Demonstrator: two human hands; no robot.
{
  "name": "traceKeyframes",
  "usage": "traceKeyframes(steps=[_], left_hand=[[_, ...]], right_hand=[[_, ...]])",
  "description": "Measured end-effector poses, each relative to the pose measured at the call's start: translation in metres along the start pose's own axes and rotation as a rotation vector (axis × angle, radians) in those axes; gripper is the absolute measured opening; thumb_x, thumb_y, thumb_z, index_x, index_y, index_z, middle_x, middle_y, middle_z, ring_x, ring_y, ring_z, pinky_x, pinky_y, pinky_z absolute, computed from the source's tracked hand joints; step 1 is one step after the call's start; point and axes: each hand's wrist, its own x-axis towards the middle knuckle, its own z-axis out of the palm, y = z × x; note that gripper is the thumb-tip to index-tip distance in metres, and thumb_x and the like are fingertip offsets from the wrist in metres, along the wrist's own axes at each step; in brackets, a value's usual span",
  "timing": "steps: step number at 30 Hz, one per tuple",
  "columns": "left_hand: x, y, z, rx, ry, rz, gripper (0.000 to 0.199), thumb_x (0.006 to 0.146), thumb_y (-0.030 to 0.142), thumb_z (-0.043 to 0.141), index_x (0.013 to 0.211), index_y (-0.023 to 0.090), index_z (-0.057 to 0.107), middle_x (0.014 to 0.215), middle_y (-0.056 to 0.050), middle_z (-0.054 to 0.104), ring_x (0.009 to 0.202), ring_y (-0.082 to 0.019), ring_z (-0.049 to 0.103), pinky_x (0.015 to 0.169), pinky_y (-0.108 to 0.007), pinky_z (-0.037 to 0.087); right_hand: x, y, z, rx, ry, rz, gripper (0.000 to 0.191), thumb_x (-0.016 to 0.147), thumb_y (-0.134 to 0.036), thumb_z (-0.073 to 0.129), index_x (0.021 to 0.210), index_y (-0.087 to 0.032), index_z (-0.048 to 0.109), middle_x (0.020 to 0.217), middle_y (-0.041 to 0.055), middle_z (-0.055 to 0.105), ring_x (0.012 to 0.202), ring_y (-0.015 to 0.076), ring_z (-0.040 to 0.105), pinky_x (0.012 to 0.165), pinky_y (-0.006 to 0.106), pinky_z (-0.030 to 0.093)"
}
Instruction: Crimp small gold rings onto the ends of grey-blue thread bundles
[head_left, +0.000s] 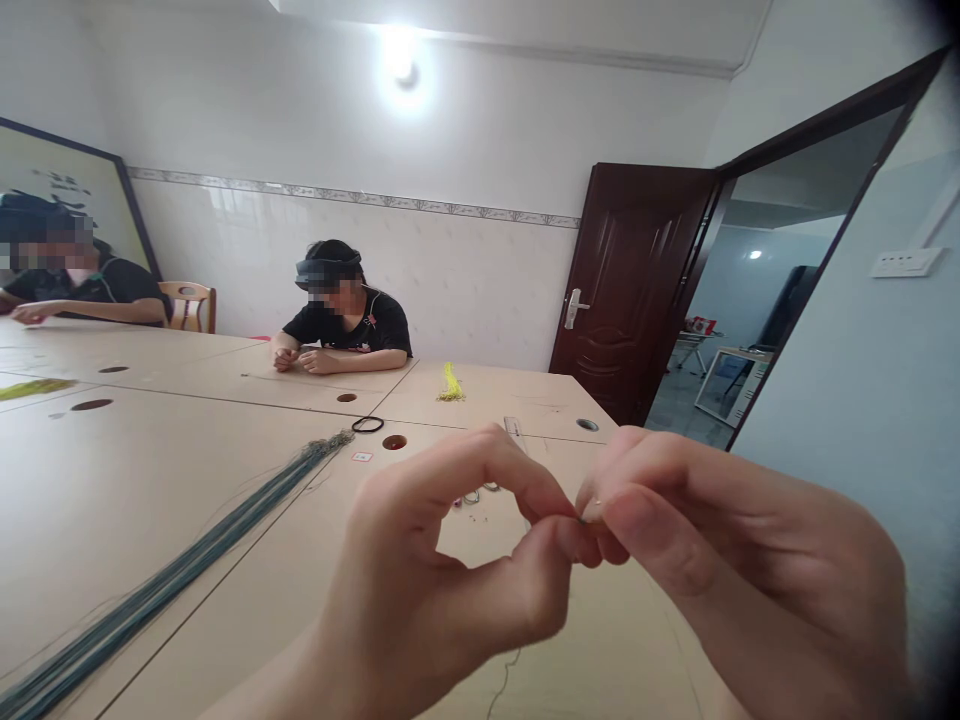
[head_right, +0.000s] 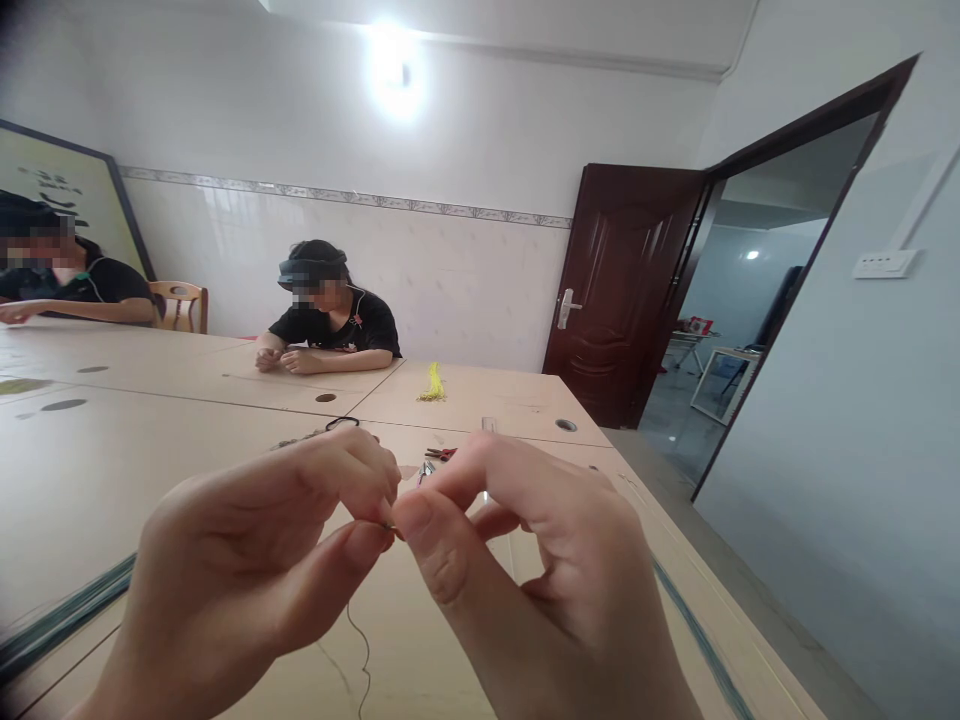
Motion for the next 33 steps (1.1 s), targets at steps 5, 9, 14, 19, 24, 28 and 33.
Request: traceKeyframes(steps=[5, 9, 14, 19, 24, 28, 33], left_hand=[[0.0005, 0.0002, 0.0000, -0.011, 0.001, 0.004, 0.019, 0.066, -0.002, 0.057, 0.063, 0.017, 0.057, 0.063, 0.003, 0.065, 0.059, -0.009, 0.057, 0.057, -0.019, 0.047], [0.0004, 0.0010, -0.0007, -0.010, 0.002, 0.007, 0.018, 0.067, 0.000, 0.058, 0.064, 0.017, 0.058, 0.062, 0.003, 0.063, 0.060, -0.009, 0.057, 0.058, -0.019, 0.048], [-0.0008, 0.0005, 0.0000, 0.022, 0.014, 0.005, 0.020, 0.066, -0.002, 0.056, 0.063, 0.018, 0.058, 0.061, 0.005, 0.063, 0.059, -0.008, 0.056, 0.058, -0.019, 0.047], [-0.0012, -0.0001, -0.0004, 0.037, 0.012, 0.022, 0.018, 0.067, 0.001, 0.058, 0.063, 0.018, 0.058, 0.062, 0.004, 0.063, 0.058, -0.010, 0.056, 0.056, -0.022, 0.045], [-0.0016, 0.0007, -0.0015, 0.023, 0.006, 0.018, 0.019, 0.066, -0.001, 0.057, 0.064, 0.018, 0.059, 0.062, 0.003, 0.063, 0.058, -0.010, 0.056, 0.056, -0.022, 0.045], [-0.0002, 0.0005, -0.0002, 0.023, 0.015, 0.013, 0.018, 0.066, 0.000, 0.057, 0.063, 0.018, 0.059, 0.062, 0.004, 0.063, 0.058, -0.009, 0.056, 0.057, -0.022, 0.045], [-0.0017, -0.0006, -0.0009, 0.051, 0.019, 0.001, 0.018, 0.068, 0.002, 0.058, 0.064, 0.019, 0.058, 0.062, 0.006, 0.062, 0.059, -0.009, 0.057, 0.057, -0.022, 0.045]], right_hand=[[0.0002, 0.0020, 0.0015, 0.020, 0.042, 0.003, 0.022, 0.084, -0.036, 0.059, 0.066, -0.024, 0.064, 0.058, -0.0039, 0.057, 0.055, 0.0094, 0.055, 0.049, 0.021, 0.042], [0.0005, 0.0009, 0.0000, -0.005, 0.021, -0.019, 0.023, 0.085, -0.033, 0.057, 0.065, -0.024, 0.061, 0.058, -0.0041, 0.058, 0.055, 0.0098, 0.055, 0.049, 0.021, 0.043], [-0.0024, -0.0028, 0.0012, -0.095, 0.082, -0.006, 0.015, 0.079, -0.016, 0.057, 0.069, -0.027, 0.060, 0.063, -0.0073, 0.060, 0.060, 0.0084, 0.058, 0.051, 0.018, 0.045], [-0.0020, 0.0005, 0.0045, -0.120, 0.141, -0.102, 0.017, 0.071, -0.012, 0.055, 0.068, -0.028, 0.060, 0.060, -0.0081, 0.059, 0.055, 0.0073, 0.056, 0.047, 0.016, 0.043], [-0.0020, -0.0007, 0.0048, -0.105, 0.101, -0.051, 0.015, 0.072, -0.013, 0.055, 0.069, -0.027, 0.058, 0.062, -0.0094, 0.059, 0.058, 0.0058, 0.056, 0.051, 0.015, 0.045], [-0.0024, -0.0011, 0.0038, -0.066, 0.066, -0.097, 0.019, 0.074, -0.007, 0.053, 0.074, -0.025, 0.058, 0.065, -0.0095, 0.059, 0.061, 0.0046, 0.056, 0.056, 0.015, 0.047], [-0.0013, 0.0021, 0.0025, -0.061, 0.040, -0.201, 0.024, 0.074, 0.000, 0.052, 0.078, -0.023, 0.059, 0.070, -0.0074, 0.059, 0.064, 0.0053, 0.057, 0.057, 0.017, 0.046]])
